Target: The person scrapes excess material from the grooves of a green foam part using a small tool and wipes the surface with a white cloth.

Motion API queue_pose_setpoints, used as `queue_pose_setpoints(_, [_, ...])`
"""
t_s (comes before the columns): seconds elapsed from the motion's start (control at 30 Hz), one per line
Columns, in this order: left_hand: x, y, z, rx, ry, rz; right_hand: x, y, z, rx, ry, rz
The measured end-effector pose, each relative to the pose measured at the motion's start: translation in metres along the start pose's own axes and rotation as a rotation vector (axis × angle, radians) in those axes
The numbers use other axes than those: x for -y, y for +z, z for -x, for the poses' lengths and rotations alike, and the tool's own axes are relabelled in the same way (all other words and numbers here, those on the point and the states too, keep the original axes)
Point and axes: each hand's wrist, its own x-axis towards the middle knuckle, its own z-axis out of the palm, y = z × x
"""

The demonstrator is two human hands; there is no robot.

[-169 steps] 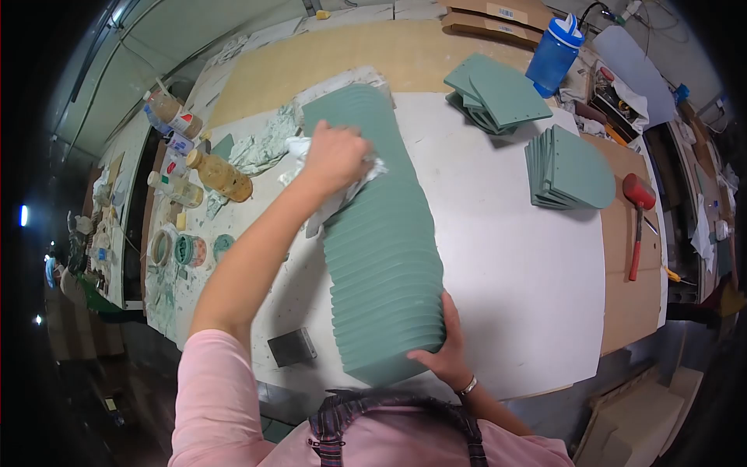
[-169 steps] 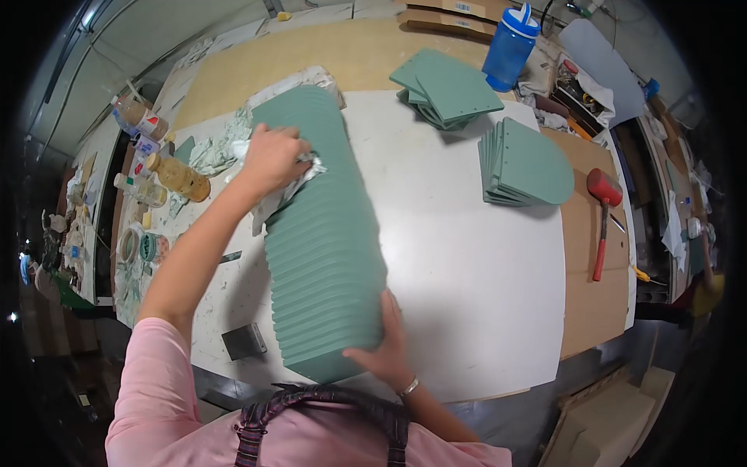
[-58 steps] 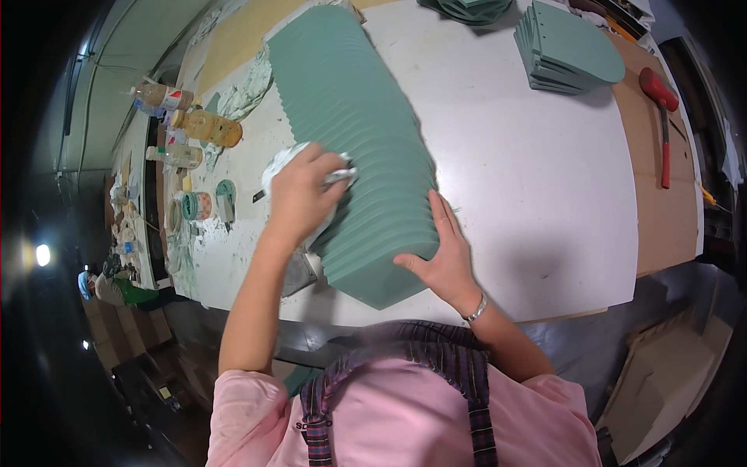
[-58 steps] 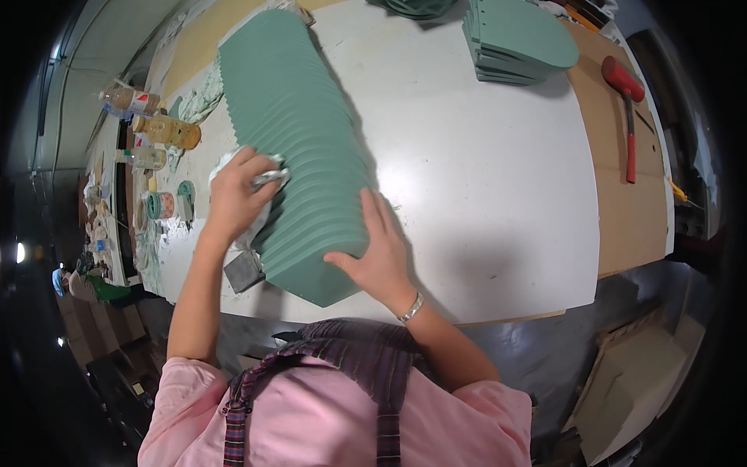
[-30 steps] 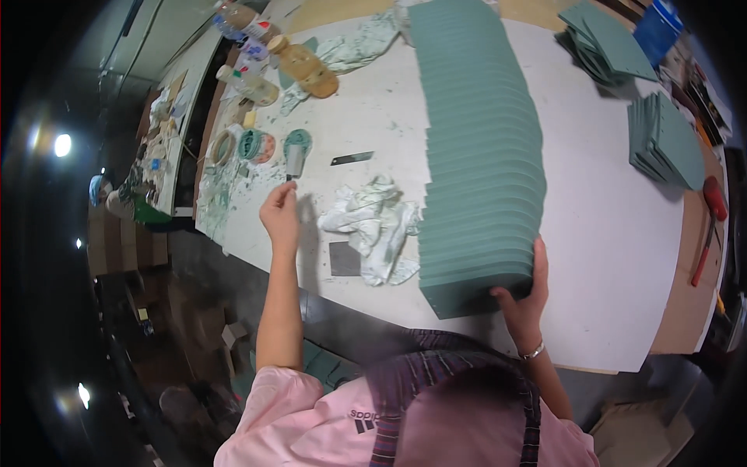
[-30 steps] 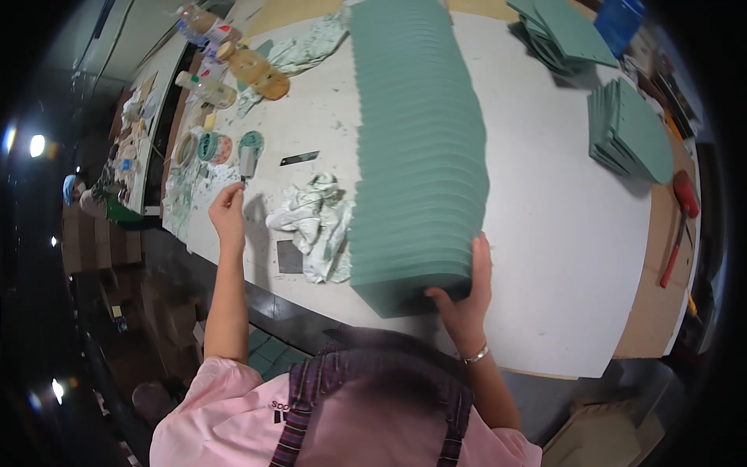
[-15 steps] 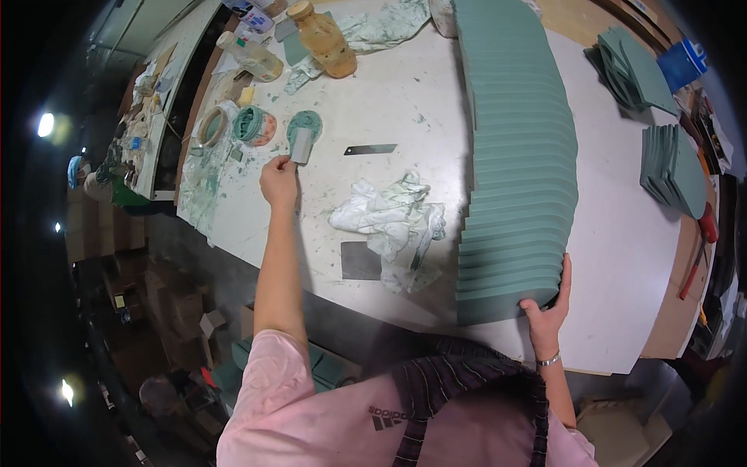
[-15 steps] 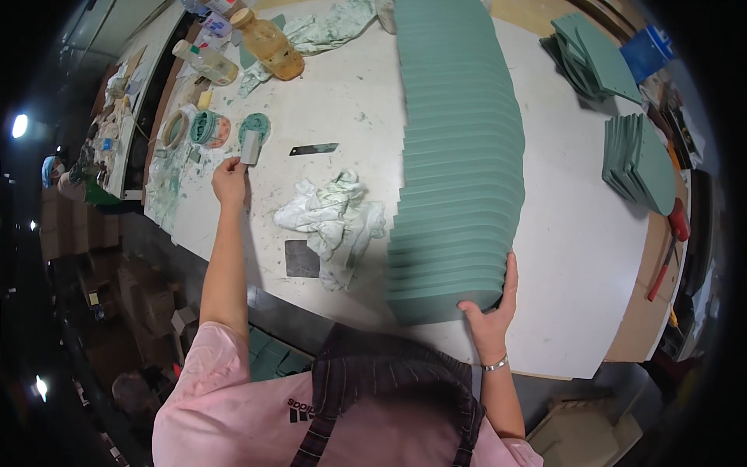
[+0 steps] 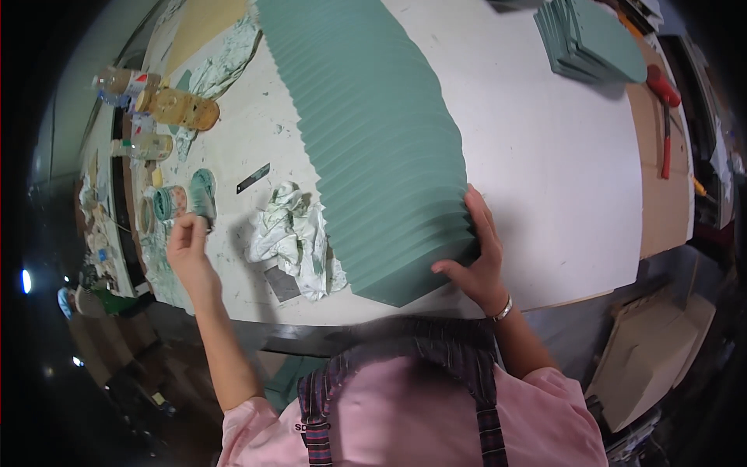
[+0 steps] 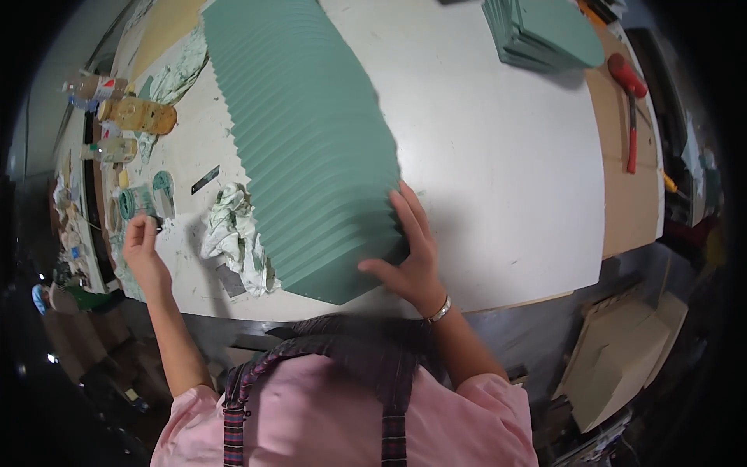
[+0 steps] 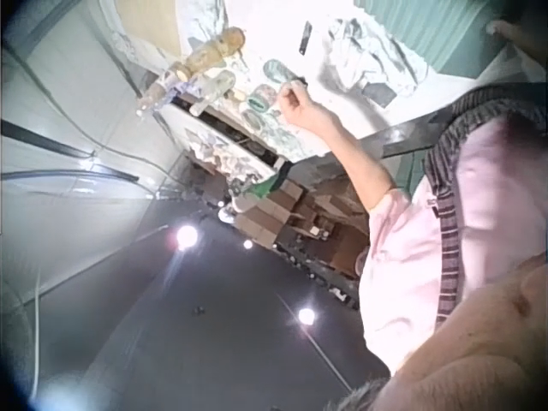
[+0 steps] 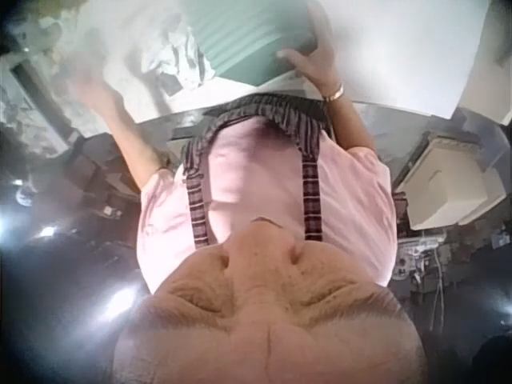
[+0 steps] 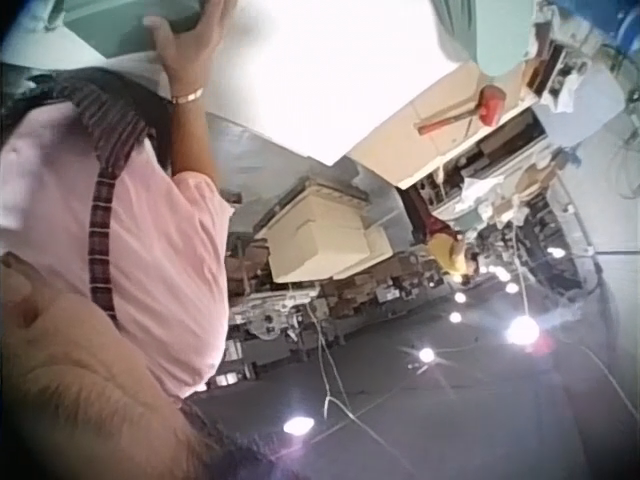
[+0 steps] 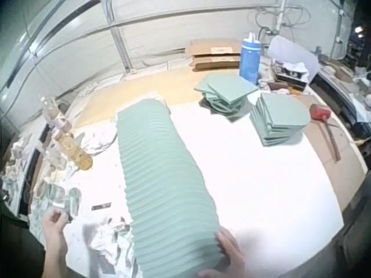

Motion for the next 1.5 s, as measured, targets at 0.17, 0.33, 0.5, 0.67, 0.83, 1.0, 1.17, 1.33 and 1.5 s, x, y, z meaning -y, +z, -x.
queue_pose_setpoints(0.17, [-0.085, 0.089, 0.025, 0.515, -0.065, 0.028, -0.008, -0.001, 0.005, -0.037, 0.031, 0.038])
queue_pose_setpoints(0.33, [-0.104, 0.131, 0.029, 0.656, 0.053, -0.175, -0.002, -0.003, 0.002, -0.075, 0.054, 0.005])
queue_pose_setpoints(0.5, [-0.113, 0.155, 0.03, 0.702, 0.284, -0.366, -0.002, -0.002, 0.001, -0.093, 0.049, -0.014])
queue_pose_setpoints(0.67, [-0.112, 0.153, 0.028, 0.705, 0.277, -0.434, -0.004, -0.001, 0.001, -0.108, 0.034, -0.033])
queue_pose_setpoints(0.83, [-0.105, 0.149, 0.03, 0.739, 0.401, -0.495, -0.006, -0.002, 0.0, -0.105, 0.014, -0.019])
queue_pose_setpoints(1.0, [-0.102, 0.151, 0.031, 0.738, 0.431, -0.494, -0.007, -0.001, 0.002, -0.096, 0.03, -0.02])
queue_pose_setpoints(1.17, [-0.102, 0.155, 0.031, 0.717, 0.49, -0.502, -0.006, -0.001, 0.001, -0.09, 0.032, -0.011])
queue_pose_setpoints(1.33, [-0.104, 0.161, 0.031, 0.722, 0.528, -0.493, -0.005, -0.003, 0.0, -0.09, 0.03, -0.007])
queue_pose_setpoints(1.5, [-0.113, 0.178, 0.03, 0.742, 0.588, -0.513, -0.005, -0.002, 0.001, -0.088, 0.03, -0.003])
